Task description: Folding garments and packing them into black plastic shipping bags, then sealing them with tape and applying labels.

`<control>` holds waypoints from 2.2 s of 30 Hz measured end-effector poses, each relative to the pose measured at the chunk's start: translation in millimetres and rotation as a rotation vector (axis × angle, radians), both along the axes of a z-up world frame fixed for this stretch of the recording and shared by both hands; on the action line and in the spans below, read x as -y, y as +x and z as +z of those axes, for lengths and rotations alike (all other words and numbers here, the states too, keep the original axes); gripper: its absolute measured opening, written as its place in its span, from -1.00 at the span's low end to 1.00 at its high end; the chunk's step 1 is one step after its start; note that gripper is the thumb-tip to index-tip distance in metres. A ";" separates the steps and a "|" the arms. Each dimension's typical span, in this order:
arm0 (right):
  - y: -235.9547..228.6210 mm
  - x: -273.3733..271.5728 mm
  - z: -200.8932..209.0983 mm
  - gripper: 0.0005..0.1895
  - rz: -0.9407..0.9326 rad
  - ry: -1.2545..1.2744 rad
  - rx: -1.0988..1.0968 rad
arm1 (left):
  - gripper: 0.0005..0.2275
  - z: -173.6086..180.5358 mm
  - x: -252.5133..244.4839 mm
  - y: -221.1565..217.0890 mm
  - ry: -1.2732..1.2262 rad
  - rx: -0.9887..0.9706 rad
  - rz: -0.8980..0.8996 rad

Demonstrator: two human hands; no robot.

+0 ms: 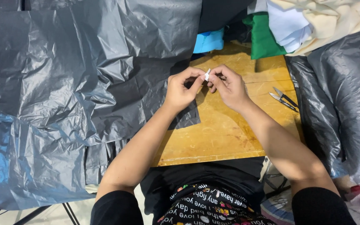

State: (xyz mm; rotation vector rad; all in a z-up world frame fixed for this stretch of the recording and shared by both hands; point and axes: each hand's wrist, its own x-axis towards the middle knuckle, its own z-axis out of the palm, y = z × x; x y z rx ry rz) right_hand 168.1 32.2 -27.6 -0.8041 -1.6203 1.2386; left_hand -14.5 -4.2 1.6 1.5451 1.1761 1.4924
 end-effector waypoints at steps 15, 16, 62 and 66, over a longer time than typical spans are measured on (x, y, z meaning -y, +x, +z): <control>2.6 -1.1 2.4 -0.86 0.061 -0.040 -0.022 | -0.92 9.1 -1.7 -0.4 0.201 -0.117 -0.028; 3.5 -1.3 2.4 -0.85 0.087 -0.069 -0.039 | -0.92 8.2 -1.6 -0.7 0.215 -0.122 -0.016; 109.5 108.7 31.3 -0.78 -0.510 0.615 0.506 | -0.81 28.1 30.2 48.2 0.418 -0.450 -0.321; 110.5 113.9 30.3 -0.81 -0.545 0.600 0.455 | -0.82 18.8 39.7 60.7 0.283 -0.447 -0.391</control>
